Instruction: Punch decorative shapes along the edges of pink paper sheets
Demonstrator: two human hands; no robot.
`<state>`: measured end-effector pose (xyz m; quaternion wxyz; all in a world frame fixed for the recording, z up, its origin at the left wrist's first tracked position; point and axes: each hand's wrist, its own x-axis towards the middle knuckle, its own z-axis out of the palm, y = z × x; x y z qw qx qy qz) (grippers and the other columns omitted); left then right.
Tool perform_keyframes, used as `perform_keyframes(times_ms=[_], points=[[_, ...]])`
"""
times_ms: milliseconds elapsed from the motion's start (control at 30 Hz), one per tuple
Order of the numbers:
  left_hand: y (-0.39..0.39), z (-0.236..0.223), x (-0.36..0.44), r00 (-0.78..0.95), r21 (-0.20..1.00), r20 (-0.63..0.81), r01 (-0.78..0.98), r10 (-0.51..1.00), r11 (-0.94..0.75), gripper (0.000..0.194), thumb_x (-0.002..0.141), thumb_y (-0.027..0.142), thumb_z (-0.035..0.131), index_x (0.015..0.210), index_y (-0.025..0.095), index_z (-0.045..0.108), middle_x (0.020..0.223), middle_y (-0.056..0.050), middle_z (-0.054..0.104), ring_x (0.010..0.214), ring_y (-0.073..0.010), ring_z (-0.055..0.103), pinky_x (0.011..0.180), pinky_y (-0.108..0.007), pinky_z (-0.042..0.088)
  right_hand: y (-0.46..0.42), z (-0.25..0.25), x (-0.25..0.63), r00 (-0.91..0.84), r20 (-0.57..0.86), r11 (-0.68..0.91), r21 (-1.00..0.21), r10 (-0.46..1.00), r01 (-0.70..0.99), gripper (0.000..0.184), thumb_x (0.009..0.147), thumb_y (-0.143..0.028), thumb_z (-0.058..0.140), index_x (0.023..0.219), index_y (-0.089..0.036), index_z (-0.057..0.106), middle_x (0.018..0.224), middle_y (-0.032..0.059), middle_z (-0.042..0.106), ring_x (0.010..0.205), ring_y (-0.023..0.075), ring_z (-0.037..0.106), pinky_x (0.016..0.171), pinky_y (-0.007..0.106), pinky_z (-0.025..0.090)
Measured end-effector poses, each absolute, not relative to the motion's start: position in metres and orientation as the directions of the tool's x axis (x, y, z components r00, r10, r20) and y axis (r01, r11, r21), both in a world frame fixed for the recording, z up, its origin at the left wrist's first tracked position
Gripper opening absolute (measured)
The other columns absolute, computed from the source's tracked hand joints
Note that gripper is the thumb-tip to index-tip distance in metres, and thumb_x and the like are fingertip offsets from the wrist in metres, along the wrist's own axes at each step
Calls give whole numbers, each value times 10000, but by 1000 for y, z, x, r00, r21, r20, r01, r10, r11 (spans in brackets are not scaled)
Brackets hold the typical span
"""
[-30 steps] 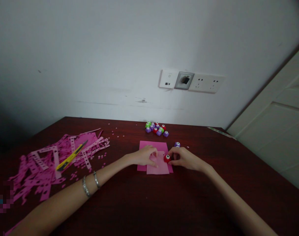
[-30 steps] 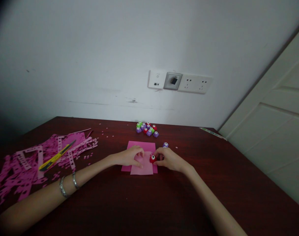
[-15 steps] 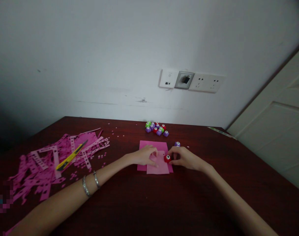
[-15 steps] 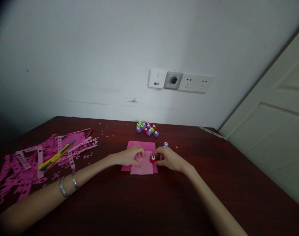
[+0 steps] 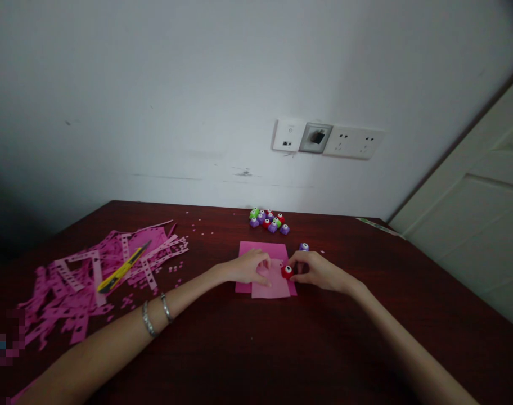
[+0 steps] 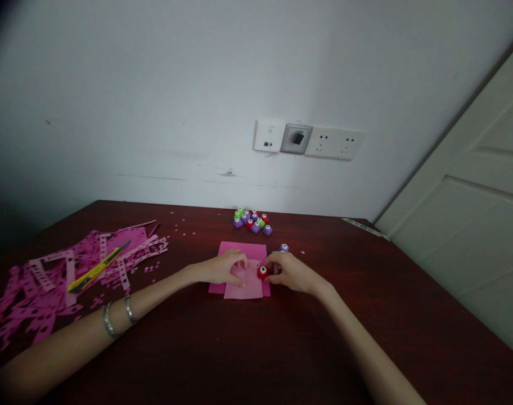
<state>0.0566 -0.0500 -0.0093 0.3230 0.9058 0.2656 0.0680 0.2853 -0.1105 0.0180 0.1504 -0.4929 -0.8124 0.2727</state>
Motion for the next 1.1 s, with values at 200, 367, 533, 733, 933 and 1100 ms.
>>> perform_keyframes(times_ms=[200, 367, 533, 733, 933, 1100], points=[[-50, -11, 57, 844, 617, -40, 442, 535, -652, 414, 656, 454, 681, 901, 176, 495, 940, -38, 491, 851, -160, 430, 762, -283, 341, -111, 19, 284, -464, -30, 348, -619, 885, 704, 203, 743, -210, 614, 938, -161, 645, 801, 32, 619, 681, 144, 567, 588, 245, 437], [-49, -12, 57, 846, 612, -41, 441, 531, -656, 403, 663, 449, 677, 903, 183, 492, 944, -39, 486, 869, -165, 426, 773, -287, 337, -111, 20, 284, -451, -80, 301, -640, 889, 707, 200, 749, -225, 611, 934, -157, 647, 794, 35, 643, 676, 144, 581, 576, 244, 438], [-49, -11, 57, 841, 614, -54, 453, 538, -646, 402, 654, 454, 679, 890, 189, 489, 926, -38, 485, 852, -168, 429, 757, -294, 338, -111, 20, 284, -456, -73, 306, -647, 887, 698, 195, 751, -217, 612, 936, -158, 637, 786, 31, 635, 668, 138, 573, 566, 238, 436], [-49, -12, 57, 840, 627, -37, 442, 542, -641, 396, 646, 434, 687, 891, 189, 496, 936, -37, 487, 857, -166, 435, 765, -291, 344, -111, 20, 284, -451, -82, 305, -629, 889, 715, 214, 749, -231, 619, 948, -155, 642, 757, 27, 621, 654, 134, 561, 553, 232, 424], [-50, -11, 57, 845, 623, -37, 437, 534, -649, 417, 651, 467, 680, 893, 179, 501, 932, -37, 488, 860, -168, 433, 757, -288, 341, -111, 20, 285, -457, -85, 308, -628, 886, 715, 208, 748, -230, 617, 941, -155, 633, 751, 25, 622, 651, 139, 567, 548, 232, 425], [-50, -9, 57, 847, 611, -46, 443, 530, -656, 410, 660, 460, 678, 897, 180, 494, 935, -36, 482, 846, -160, 427, 759, -281, 338, -111, 19, 286, -468, -41, 345, -620, 883, 705, 209, 743, -204, 613, 946, -157, 626, 815, 37, 621, 695, 144, 569, 581, 239, 436]])
